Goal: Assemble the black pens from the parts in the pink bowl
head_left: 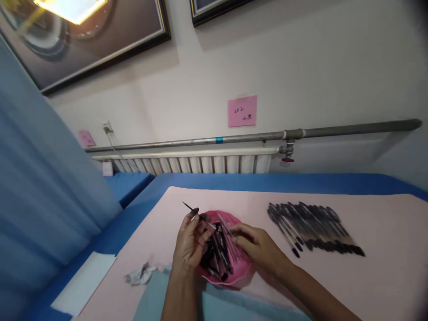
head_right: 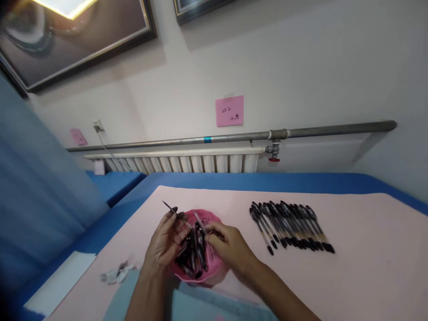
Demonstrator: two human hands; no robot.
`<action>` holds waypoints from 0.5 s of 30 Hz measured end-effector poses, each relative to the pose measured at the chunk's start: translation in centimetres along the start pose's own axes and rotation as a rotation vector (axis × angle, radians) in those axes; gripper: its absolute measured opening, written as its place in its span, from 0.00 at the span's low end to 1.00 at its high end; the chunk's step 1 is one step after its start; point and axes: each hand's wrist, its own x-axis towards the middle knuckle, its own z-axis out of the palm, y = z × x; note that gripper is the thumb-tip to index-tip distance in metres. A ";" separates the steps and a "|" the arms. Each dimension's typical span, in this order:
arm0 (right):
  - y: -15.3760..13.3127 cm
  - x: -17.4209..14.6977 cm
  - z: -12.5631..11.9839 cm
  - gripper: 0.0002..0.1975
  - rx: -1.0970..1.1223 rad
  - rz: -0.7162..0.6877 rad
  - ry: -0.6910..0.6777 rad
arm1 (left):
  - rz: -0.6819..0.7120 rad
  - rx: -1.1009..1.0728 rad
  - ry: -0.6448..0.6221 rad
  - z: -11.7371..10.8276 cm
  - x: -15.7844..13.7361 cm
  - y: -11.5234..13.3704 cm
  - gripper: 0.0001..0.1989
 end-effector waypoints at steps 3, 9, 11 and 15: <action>-0.6 -0.3 0.2 0.10 -0.106 -0.031 -0.083 | 0.037 -0.056 0.055 -0.5 0.4 0.5 0.09; -1.0 -0.3 0.3 0.09 -0.206 -0.059 -0.128 | 0.056 -0.065 0.066 -0.5 0.5 0.5 0.08; -1.0 -0.3 0.3 0.09 -0.213 -0.061 -0.125 | 0.043 -0.075 0.049 -0.4 0.4 0.5 0.09; -0.8 -0.4 0.3 0.09 -0.244 -0.068 -0.140 | 0.047 -0.052 0.060 -0.4 0.2 0.7 0.10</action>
